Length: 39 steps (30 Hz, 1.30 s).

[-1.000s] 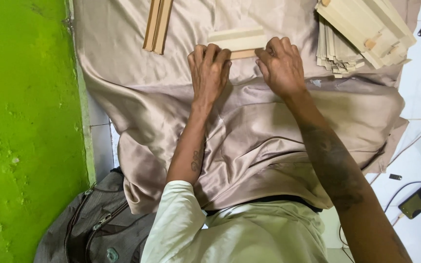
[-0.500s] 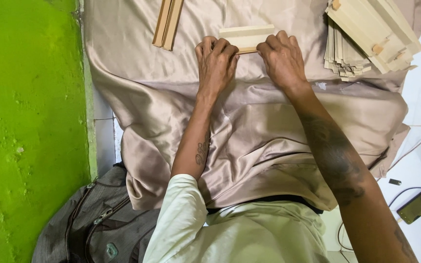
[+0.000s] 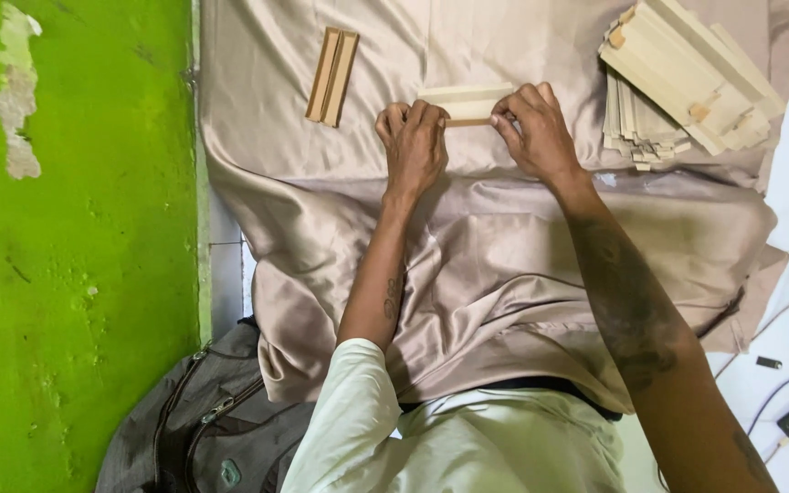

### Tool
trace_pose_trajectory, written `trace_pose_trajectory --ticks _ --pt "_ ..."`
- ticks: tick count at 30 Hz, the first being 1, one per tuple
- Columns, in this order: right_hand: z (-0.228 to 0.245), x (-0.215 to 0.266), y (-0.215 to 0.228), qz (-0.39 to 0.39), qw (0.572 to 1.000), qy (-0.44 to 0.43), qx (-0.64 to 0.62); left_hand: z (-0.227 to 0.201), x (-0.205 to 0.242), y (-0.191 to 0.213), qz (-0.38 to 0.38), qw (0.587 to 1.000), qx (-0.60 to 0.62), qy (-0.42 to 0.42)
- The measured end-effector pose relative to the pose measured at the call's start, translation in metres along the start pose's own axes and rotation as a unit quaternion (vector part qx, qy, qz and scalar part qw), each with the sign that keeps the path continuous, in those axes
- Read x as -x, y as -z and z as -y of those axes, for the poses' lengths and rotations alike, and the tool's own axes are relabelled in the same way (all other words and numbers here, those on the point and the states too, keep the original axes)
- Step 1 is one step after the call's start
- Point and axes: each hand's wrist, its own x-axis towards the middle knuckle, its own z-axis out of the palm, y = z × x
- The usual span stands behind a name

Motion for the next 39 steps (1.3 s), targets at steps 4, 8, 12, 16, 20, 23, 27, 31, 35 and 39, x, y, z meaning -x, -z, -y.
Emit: trace_pose_trajectory --ticks 4,8,12,16,20,23,27,31,35,39 --pt "-0.01 0.0 -0.008 -0.039 0.999 -0.011 -0.015 0.009 0.002 -0.017 0.035 0.996 0.049 0.069" --pt "-0.012 0.004 -0.014 -0.07 0.995 -0.058 -0.036 0.01 0.004 -0.017 0.049 0.991 0.05 0.111" --pt "-0.011 0.004 -0.011 -0.068 0.995 -0.061 -0.04 0.009 0.001 -0.012 0.054 0.989 0.052 0.128" --pt "-0.015 0.005 -0.007 -0.075 0.994 -0.051 -0.056 0.017 -0.011 -0.027 0.074 0.991 0.014 0.113" --pt "-0.011 0.005 -0.005 -0.081 0.993 -0.054 -0.072 0.031 -0.023 -0.035 0.153 0.983 -0.043 0.093" --pt "-0.013 0.003 -0.006 -0.093 0.992 -0.058 -0.062 0.04 -0.027 -0.042 0.171 0.981 -0.022 0.086" --pt "-0.019 0.005 -0.011 -0.1 0.992 -0.062 -0.05 0.033 -0.022 -0.009 0.153 0.981 0.086 0.078" --pt "-0.018 0.004 -0.01 -0.089 0.992 -0.074 -0.043 0.043 -0.006 0.002 0.136 0.983 0.104 0.073" --pt "-0.015 0.001 -0.01 -0.069 0.995 -0.072 -0.024 0.048 -0.007 0.017 0.119 0.985 0.106 0.064" --pt "-0.022 -0.011 -0.007 -0.042 0.996 -0.075 0.026 0.042 -0.009 0.008 0.067 0.995 0.046 0.053"
